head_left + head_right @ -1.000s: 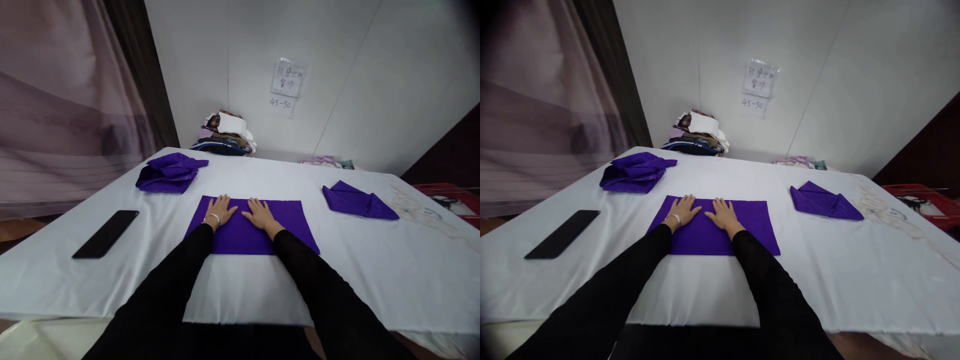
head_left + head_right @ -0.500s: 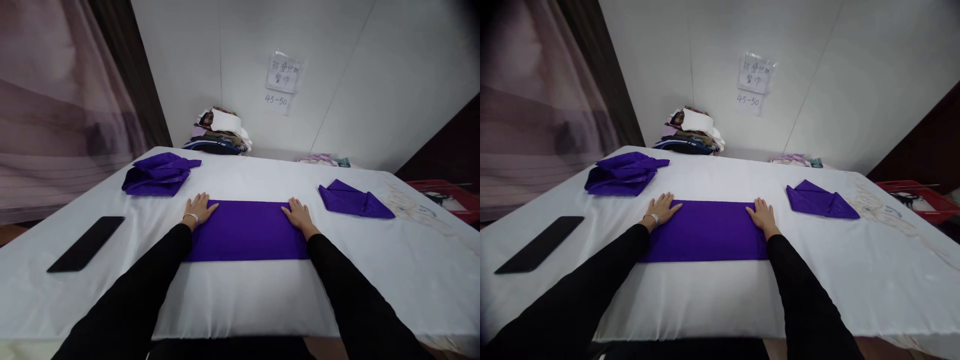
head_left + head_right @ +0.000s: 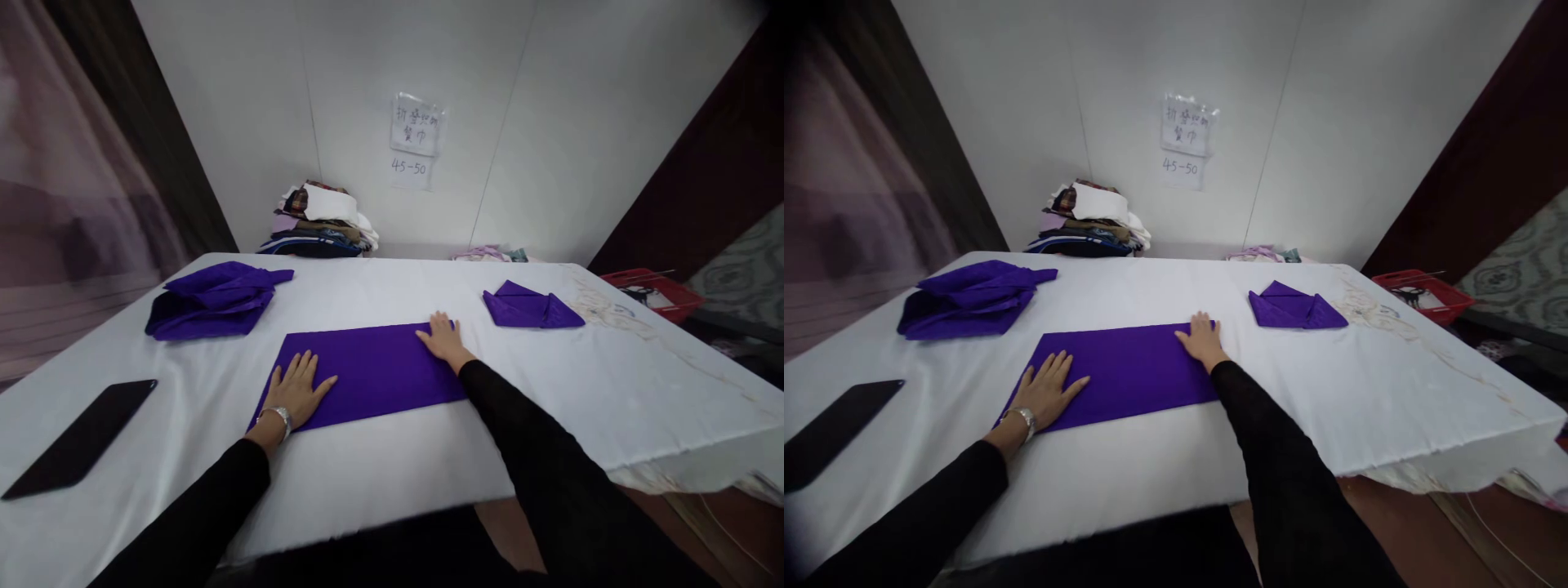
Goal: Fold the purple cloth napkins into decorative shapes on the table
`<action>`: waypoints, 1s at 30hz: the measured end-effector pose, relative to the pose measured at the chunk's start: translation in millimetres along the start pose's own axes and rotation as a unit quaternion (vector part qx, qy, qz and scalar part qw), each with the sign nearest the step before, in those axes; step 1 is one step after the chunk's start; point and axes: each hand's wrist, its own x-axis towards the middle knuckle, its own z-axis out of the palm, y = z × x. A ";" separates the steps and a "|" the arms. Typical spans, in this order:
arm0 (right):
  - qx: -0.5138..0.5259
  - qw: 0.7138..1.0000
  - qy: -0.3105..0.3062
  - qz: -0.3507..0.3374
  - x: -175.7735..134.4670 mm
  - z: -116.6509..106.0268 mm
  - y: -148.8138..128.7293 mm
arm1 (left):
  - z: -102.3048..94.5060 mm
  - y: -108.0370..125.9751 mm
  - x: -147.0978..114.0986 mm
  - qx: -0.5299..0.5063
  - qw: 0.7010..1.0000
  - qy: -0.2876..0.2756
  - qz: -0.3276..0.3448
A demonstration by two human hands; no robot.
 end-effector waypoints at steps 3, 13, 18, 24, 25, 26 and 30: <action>0.018 0.994 -0.010 -0.108 -25.5 22.7 -70.9 | -1.4 -0.9 2.7 0.003 1.000 0.003 0.003; 0.020 0.986 -0.018 -0.165 -64.7 35.9 -56.9 | -3.5 2.4 1.8 0.007 1.000 -0.010 0.002; -0.038 0.999 -0.017 0.001 -73.3 13.3 39.6 | -0.9 0.1 3.2 0.000 1.000 0.001 0.009; -0.055 0.998 -0.007 0.016 -80.5 14.8 59.1 | -9.0 11.0 2.4 -0.024 1.000 -0.015 -0.009; -0.056 0.998 -0.007 0.015 -80.2 15.6 58.3 | -10.3 21.8 0.9 -0.026 0.999 -0.015 -0.011; -0.058 0.998 -0.007 0.016 -79.7 16.4 57.9 | -11.0 36.4 -1.0 -0.029 0.999 -0.012 -0.007; -0.076 0.997 -0.007 0.019 -78.6 19.3 60.7 | -7.9 117.3 -9.4 -0.082 0.990 -0.012 0.113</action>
